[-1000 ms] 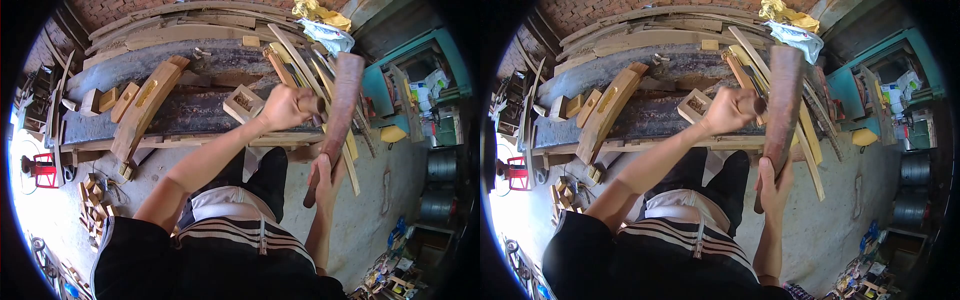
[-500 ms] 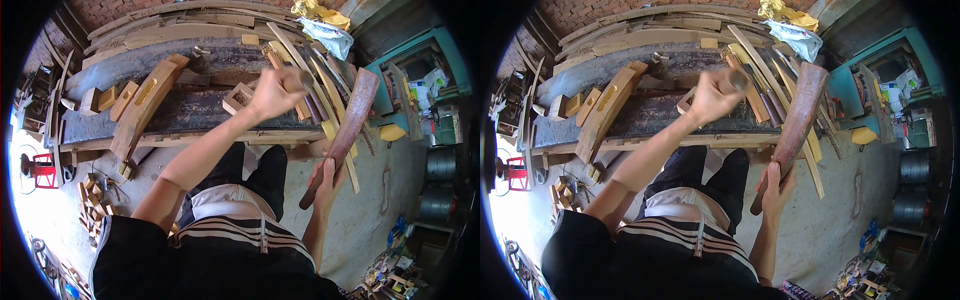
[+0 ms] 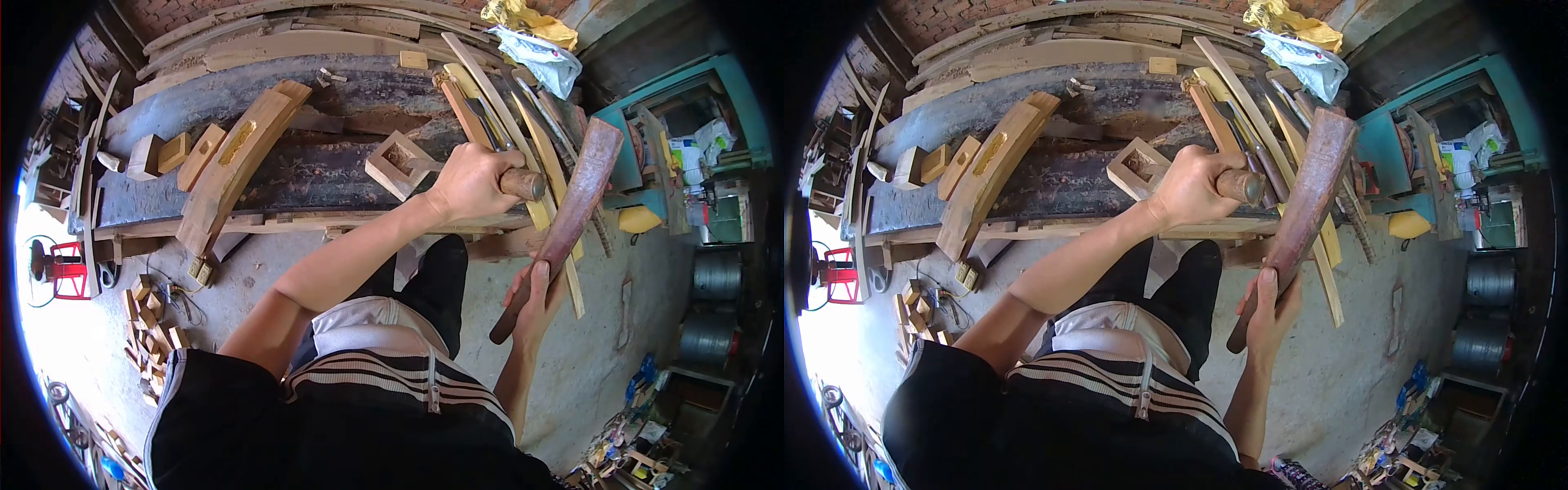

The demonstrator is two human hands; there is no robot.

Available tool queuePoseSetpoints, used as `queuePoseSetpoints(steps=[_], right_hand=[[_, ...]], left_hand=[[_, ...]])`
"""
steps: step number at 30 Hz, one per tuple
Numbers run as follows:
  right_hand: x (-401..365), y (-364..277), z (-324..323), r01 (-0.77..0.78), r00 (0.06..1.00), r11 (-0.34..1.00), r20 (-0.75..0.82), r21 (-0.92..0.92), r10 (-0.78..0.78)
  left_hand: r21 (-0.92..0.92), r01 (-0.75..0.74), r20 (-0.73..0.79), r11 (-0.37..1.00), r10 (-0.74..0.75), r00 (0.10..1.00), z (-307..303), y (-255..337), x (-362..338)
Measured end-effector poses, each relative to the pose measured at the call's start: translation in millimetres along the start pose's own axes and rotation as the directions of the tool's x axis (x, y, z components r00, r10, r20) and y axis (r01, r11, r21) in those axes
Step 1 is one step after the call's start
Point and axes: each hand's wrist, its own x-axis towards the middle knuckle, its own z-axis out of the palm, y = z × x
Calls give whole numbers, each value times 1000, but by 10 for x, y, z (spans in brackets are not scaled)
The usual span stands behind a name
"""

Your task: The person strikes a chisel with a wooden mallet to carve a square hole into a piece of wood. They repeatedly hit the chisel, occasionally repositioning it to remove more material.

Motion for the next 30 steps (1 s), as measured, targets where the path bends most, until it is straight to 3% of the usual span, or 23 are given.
queuePoseSetpoints(steps=[11,13,15,16,18,19,20,21,23,24,26,27,29,30], right_hand=[[80,-82,5,32,999,999,13,-4,-32],[203,-229,-133,149,987,988,-62,-27,-151],[374,-581,-250,413,906,911,-114,16,-408],[391,-728,-224,413,905,911,-116,13,-408],[419,-921,-116,513,856,712,-222,479,-468],[443,-795,-154,515,854,708,-216,484,-473],[466,-519,-241,567,824,822,-21,46,-567],[479,-279,-285,580,811,711,192,-398,-553],[314,-28,9,362,930,863,193,-352,-312],[297,-74,-14,366,929,862,191,-350,-317],[181,-227,-80,-15,997,998,78,54,10],[154,-297,-94,-28,997,998,79,55,24],[214,-431,-116,301,954,902,-109,311,-281],[215,-454,-37,364,931,822,-156,439,-329]], left_hand=[[-14,56,13,998,-56,998,-7,-54,20],[-7,19,12,1000,-19,1000,-7,-88,16],[-51,31,41,998,-28,999,-13,-79,21],[-93,38,58,995,-33,998,-8,-72,33],[-53,49,58,997,-46,997,12,-74,46],[-13,63,59,998,-63,996,5,-81,59],[-10,60,53,998,-59,997,-5,-95,74],[-38,83,44,996,-82,996,-8,-103,80],[-73,107,55,992,-103,993,8,-97,58],[-53,90,38,995,-88,995,-5,-105,78],[-42,105,-7,994,-106,994,-33,-152,71],[-41,118,-1,992,-118,993,-51,-158,29],[6,101,82,995,-101,992,-52,-163,69],[-48,131,54,990,-129,990,-6,-138,63]])
